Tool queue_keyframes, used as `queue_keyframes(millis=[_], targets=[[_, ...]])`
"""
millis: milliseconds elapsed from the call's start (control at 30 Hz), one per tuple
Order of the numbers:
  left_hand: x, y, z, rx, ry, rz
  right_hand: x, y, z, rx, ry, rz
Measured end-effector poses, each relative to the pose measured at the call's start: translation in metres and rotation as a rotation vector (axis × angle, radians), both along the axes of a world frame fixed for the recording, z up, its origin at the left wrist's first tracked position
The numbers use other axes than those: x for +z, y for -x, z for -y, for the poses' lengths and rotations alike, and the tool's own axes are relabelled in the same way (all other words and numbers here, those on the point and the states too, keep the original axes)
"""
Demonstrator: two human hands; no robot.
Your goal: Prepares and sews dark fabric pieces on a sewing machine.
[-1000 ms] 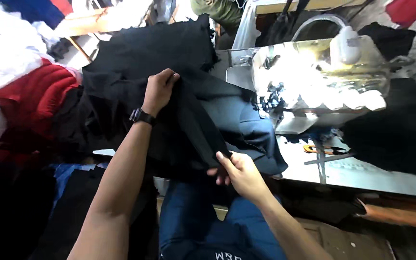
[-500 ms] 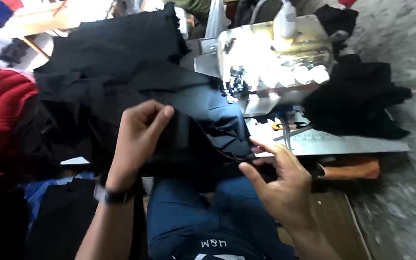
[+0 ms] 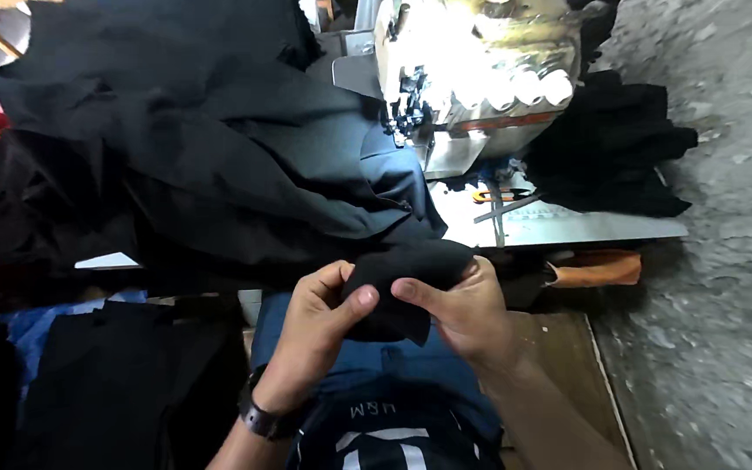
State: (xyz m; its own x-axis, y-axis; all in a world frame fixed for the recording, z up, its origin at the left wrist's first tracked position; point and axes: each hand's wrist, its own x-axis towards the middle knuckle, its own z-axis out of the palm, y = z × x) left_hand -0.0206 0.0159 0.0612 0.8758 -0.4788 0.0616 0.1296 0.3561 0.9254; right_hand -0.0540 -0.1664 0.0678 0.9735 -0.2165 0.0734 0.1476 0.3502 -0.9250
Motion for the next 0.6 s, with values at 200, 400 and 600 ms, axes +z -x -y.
queue_keyframes(millis=[200,400,600], targets=[[0.003,0.0,-0.005,0.067,-0.28,0.377,-0.007,0.0,0.007,0.094,-0.084,0.042],[0.02,-0.01,-0.025,0.208,-0.481,0.63,-0.002,-0.005,0.028,-0.122,0.678,0.322],[0.051,-0.013,-0.06,-0.135,-0.408,0.507,0.018,-0.015,0.049,-0.334,1.204,0.621]])
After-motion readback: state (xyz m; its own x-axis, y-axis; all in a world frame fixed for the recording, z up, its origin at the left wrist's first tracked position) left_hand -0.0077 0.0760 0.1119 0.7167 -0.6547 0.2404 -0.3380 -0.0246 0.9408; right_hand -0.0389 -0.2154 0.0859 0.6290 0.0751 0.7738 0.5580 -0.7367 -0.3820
